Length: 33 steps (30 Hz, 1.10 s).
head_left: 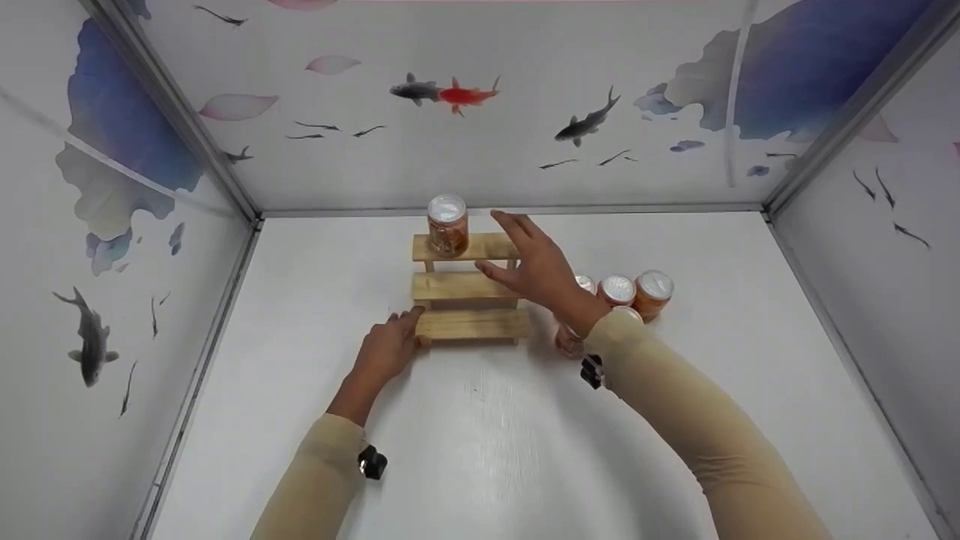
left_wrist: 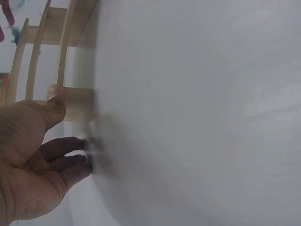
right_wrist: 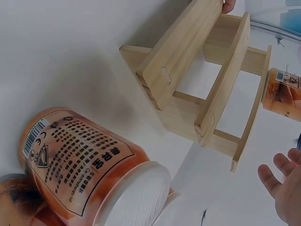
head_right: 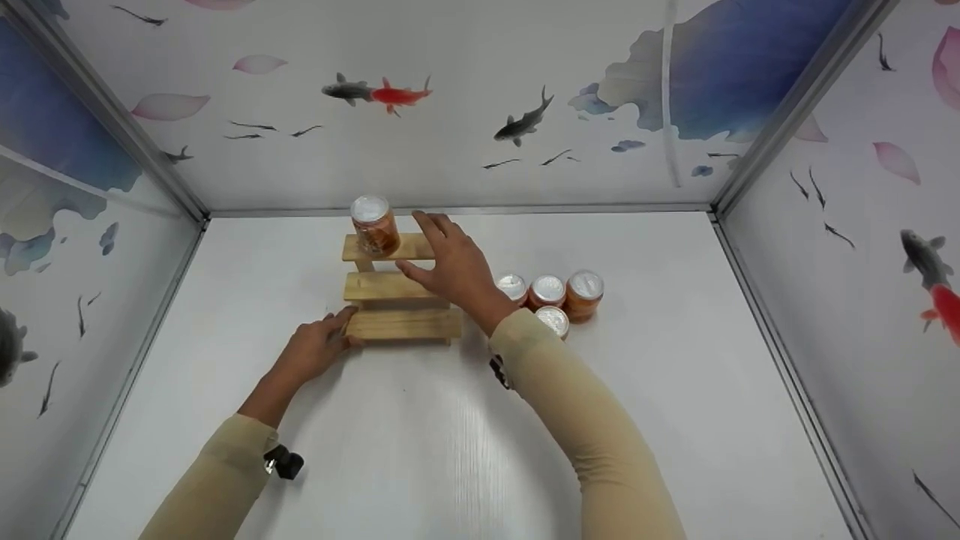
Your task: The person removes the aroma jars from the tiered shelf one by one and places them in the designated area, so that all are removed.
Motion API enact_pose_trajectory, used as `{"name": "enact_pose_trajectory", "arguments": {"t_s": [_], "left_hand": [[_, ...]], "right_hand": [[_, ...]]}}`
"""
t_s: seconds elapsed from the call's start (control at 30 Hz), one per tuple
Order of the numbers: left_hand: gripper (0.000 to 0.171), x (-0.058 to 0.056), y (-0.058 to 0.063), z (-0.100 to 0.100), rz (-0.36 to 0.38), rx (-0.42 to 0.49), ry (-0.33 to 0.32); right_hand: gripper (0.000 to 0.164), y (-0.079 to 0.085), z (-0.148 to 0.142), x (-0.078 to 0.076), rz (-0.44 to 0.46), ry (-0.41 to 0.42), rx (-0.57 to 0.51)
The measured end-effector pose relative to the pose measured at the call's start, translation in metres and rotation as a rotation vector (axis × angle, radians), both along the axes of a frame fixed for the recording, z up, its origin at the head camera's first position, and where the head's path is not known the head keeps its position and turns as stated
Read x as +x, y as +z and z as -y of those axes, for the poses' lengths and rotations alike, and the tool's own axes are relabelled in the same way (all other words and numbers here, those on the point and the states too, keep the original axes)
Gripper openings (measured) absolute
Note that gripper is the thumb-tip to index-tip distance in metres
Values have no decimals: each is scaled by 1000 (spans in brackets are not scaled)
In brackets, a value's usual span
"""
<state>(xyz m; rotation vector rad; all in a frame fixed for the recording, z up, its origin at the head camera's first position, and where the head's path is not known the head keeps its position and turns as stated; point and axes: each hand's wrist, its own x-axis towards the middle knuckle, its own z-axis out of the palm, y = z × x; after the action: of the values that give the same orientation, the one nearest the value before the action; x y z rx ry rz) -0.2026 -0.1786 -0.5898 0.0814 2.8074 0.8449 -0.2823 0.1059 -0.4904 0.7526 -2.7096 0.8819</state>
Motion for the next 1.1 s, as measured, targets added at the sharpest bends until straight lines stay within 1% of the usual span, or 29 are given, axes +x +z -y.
{"name": "enact_pose_trajectory", "arguments": {"t_s": [0.17, 0.37, 0.57, 0.77, 0.9, 1.1], "left_hand": [[63, -1, -2, 0, 5, 9, 6], [61, -1, -4, -1, -3, -14, -12], [60, -1, 0, 0, -6, -34, -18], [61, -2, 2, 1, -13, 0, -19], [61, -4, 0, 2, -1, 1, -16], [60, -2, -3, 1, 10, -8, -10]], "right_hand": [[87, 2, 10, -3, 7, -1, 34], [88, 5, 21, -4, 24, -2, 44], [89, 4, 32, -5, 36, 11, 43], [87, 6, 37, -7, 17, 37, 20], [87, 7, 41, -8, 17, 35, 33], [86, 5, 47, -9, 49, 26, 44]]}}
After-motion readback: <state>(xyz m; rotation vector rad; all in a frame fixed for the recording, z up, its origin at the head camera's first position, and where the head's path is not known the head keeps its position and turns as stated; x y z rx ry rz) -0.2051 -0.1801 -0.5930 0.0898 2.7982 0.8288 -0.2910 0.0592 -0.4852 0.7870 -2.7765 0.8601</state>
